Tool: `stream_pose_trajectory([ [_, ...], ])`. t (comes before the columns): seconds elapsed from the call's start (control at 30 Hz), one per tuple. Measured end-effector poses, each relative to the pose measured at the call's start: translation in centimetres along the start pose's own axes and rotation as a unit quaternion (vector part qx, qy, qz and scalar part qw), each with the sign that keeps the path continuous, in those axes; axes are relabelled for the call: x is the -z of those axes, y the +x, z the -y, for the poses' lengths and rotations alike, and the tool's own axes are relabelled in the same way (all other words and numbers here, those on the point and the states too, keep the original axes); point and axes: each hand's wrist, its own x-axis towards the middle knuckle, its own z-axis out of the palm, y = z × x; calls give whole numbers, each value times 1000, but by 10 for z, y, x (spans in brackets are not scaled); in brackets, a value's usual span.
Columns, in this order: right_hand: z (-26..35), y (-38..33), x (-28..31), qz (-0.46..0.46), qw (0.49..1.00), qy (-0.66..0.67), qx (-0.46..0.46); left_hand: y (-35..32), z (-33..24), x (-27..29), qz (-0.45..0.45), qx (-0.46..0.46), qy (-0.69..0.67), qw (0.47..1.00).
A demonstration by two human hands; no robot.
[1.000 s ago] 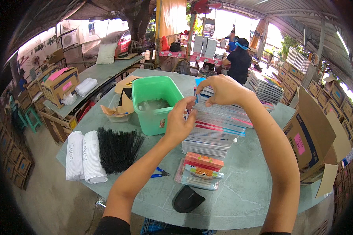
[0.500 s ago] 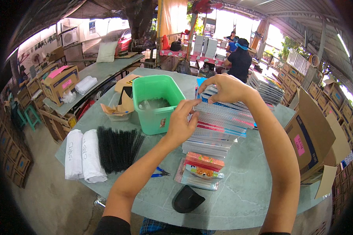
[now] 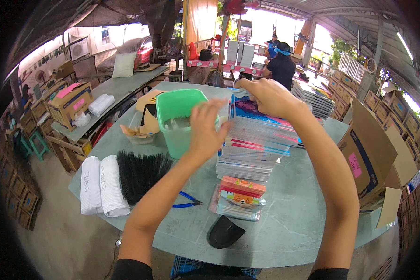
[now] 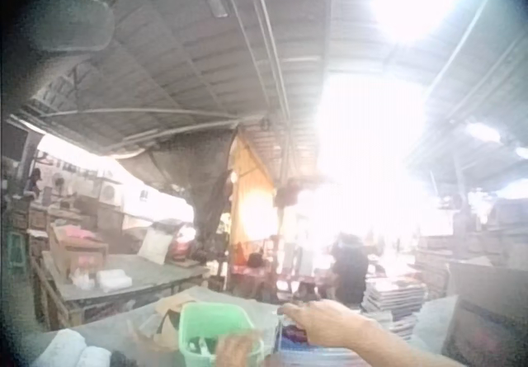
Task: The person takes spiral notebooks from a stack on a table and places them into a cardboard shipping box, then uses shears to trim the ends of a plastic spiral coil on another notebook.
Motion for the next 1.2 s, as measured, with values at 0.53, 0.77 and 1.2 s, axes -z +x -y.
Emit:
stream_pose_trajectory([
  [0.53, 51, -217, -130, -224, 770, 549, -237, -65, -21, 30, 192, 341, -374, 841],
  [0.77, 50, -225, -175, -185, 756, 563, -279, -129, 3, -11, 172, 400, -418, 797],
  [1.2, 78, -250, -245, -223, 666, 614, -360, -216, -2, -23, 267, 475, -418, 727],
])
